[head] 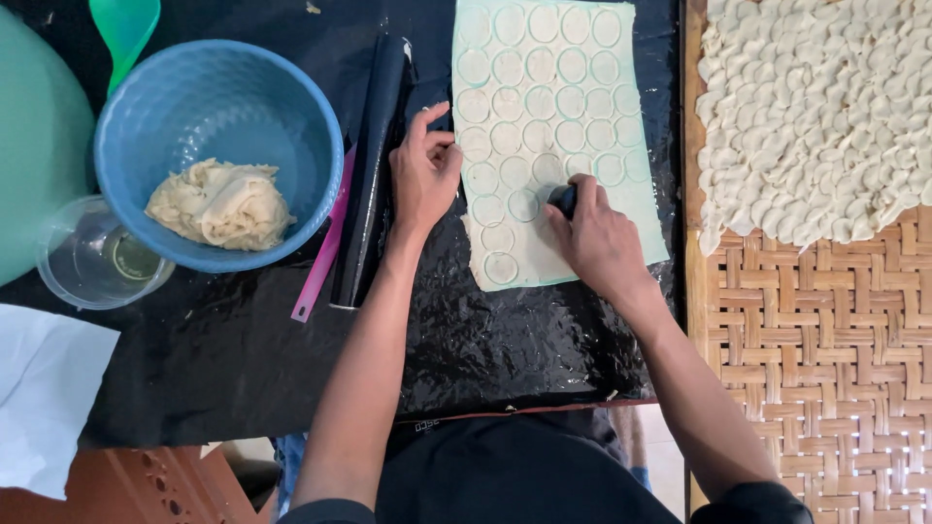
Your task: Rolling out dough and using a circular cutter to make pastry discs on a production floor.
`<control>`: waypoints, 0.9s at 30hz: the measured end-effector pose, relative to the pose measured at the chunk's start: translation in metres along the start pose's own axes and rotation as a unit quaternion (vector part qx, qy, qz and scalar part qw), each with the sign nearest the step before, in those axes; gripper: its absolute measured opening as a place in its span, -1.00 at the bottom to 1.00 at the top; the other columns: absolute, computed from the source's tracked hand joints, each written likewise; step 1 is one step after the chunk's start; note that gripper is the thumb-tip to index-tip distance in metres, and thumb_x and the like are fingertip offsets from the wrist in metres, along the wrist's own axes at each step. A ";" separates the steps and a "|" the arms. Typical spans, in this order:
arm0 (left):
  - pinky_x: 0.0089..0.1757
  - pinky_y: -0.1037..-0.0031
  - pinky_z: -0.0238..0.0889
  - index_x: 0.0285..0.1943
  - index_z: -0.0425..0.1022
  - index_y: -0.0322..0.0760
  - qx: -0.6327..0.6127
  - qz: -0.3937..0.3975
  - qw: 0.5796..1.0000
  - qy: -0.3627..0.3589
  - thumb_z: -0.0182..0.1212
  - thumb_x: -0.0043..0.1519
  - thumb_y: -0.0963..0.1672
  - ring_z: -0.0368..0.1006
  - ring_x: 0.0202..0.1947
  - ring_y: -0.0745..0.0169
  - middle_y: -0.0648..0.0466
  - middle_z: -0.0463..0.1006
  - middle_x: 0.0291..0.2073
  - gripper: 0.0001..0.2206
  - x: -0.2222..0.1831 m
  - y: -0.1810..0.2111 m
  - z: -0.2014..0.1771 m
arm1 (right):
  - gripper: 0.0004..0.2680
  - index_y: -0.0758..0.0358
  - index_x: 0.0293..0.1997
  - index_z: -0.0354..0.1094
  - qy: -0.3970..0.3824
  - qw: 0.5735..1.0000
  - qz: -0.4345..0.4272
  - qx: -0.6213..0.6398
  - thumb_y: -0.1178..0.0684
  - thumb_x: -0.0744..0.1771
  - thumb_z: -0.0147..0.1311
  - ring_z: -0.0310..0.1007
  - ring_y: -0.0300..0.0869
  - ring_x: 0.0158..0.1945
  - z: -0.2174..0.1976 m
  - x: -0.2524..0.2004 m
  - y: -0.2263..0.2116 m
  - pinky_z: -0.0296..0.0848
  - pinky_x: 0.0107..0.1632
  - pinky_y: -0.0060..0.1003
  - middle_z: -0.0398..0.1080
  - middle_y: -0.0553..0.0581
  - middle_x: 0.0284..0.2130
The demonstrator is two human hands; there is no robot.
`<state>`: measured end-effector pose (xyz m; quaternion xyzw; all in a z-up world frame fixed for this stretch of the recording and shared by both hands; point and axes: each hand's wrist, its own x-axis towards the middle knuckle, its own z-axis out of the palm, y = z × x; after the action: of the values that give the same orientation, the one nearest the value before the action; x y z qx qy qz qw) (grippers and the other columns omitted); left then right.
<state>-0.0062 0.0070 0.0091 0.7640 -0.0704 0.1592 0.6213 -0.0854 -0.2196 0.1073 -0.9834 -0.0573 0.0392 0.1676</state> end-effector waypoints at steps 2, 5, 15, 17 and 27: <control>-0.39 0.54 0.35 0.28 0.39 -0.35 -0.001 0.003 1.000 0.002 0.21 0.21 -0.31 0.50 -0.50 0.35 0.02 0.66 -0.35 -0.59 0.000 -0.001 0.002 | -0.63 0.39 0.18 0.09 -0.003 1.000 -0.002 -0.007 -0.16 0.42 -0.01 0.51 0.34 -0.38 -0.001 -0.001 0.002 0.47 -0.34 0.14 0.43 0.49 -0.18; -0.38 0.55 0.36 0.27 0.39 -0.35 0.000 0.002 1.000 0.006 0.21 0.21 -0.31 0.51 -0.50 0.36 0.03 0.66 -0.34 -0.59 0.001 -0.001 0.002 | -0.63 0.39 0.17 0.11 -0.016 1.000 -0.010 -0.019 -0.15 0.41 0.00 0.52 0.31 -0.40 -0.002 0.003 0.000 0.48 -0.37 0.12 0.41 0.48 -0.17; -0.36 0.56 0.39 0.27 0.39 -0.35 -0.009 -0.006 1.000 -0.004 0.19 0.22 -0.32 0.53 -0.48 0.37 0.03 0.66 -0.32 -0.59 0.002 0.003 0.001 | -0.57 0.47 0.04 0.16 -0.029 0.987 0.022 -0.156 -0.28 0.47 -0.15 0.49 0.12 -0.57 0.037 0.016 0.006 0.44 -0.56 -0.03 0.41 0.39 -0.44; -0.37 0.55 0.37 0.27 0.39 -0.35 0.000 -0.007 1.000 -0.004 0.20 0.21 -0.31 0.51 -0.49 0.36 0.02 0.66 -0.33 -0.59 0.002 0.002 0.002 | -0.58 0.46 0.02 0.16 -0.025 0.988 -0.009 -0.154 -0.28 0.46 -0.16 0.48 0.10 -0.59 0.029 0.015 0.012 0.43 -0.58 -0.04 0.41 0.38 -0.45; -0.37 0.57 0.37 0.23 0.35 -0.36 -0.025 -0.033 0.999 -0.002 0.20 0.22 -0.33 0.51 -0.47 0.39 0.00 0.66 -0.33 -0.63 0.001 0.006 0.002 | -0.61 0.44 0.02 0.11 -0.030 0.997 0.012 -0.065 -0.25 0.45 -0.18 0.50 0.25 -0.50 0.027 0.014 0.011 0.45 -0.46 0.10 0.45 0.46 -0.41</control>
<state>-0.0063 0.0043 0.0145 0.7502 -0.0507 0.1351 0.6453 -0.0733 -0.2195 0.0777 -0.9912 -0.0526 0.0666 0.1011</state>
